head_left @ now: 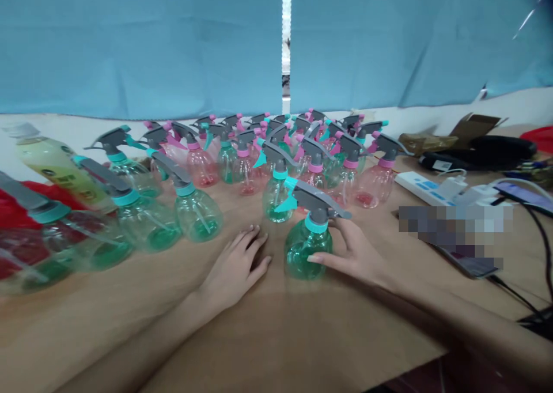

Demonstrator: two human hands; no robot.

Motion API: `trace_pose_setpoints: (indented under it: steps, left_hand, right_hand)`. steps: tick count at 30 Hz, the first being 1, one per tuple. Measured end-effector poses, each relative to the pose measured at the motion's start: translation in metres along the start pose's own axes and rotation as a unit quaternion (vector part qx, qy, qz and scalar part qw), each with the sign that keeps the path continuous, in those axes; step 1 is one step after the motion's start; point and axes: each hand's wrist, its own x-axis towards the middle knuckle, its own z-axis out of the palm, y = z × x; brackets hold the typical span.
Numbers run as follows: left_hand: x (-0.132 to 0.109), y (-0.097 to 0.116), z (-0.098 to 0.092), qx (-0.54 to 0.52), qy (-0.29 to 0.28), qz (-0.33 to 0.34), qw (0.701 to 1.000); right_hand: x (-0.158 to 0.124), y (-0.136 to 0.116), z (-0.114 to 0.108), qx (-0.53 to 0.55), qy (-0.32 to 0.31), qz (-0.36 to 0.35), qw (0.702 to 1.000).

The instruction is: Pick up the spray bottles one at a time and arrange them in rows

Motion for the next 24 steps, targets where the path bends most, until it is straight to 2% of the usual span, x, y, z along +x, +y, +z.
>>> trace_pose_setpoints:
  steps: [4,8,15,20,24]
  left_hand:
    - [-0.004,0.005,0.001,0.003,0.008,0.006,1.000]
    - [-0.022,0.012,-0.001,-0.010,0.017,0.020,1.000]
    - [-0.060,0.011,-0.014,-0.030,0.035,0.026,0.999]
    - [-0.066,0.010,-0.017,-0.023,0.024,0.022,0.999]
    - [-0.065,0.011,-0.017,-0.025,0.024,0.019,0.999]
  right_hand:
    - [-0.012,-0.003,0.001,-0.070,0.018,0.017,0.997]
    - [-0.008,-0.005,0.008,-0.117,0.025,0.007,0.993]
    - [0.024,-0.022,0.047,-0.119,0.006,-0.017,0.993]
    - [0.049,-0.030,0.077,-0.155,0.025,-0.001,0.988]
    - [0.064,-0.026,0.090,-0.182,0.037,0.014,0.983]
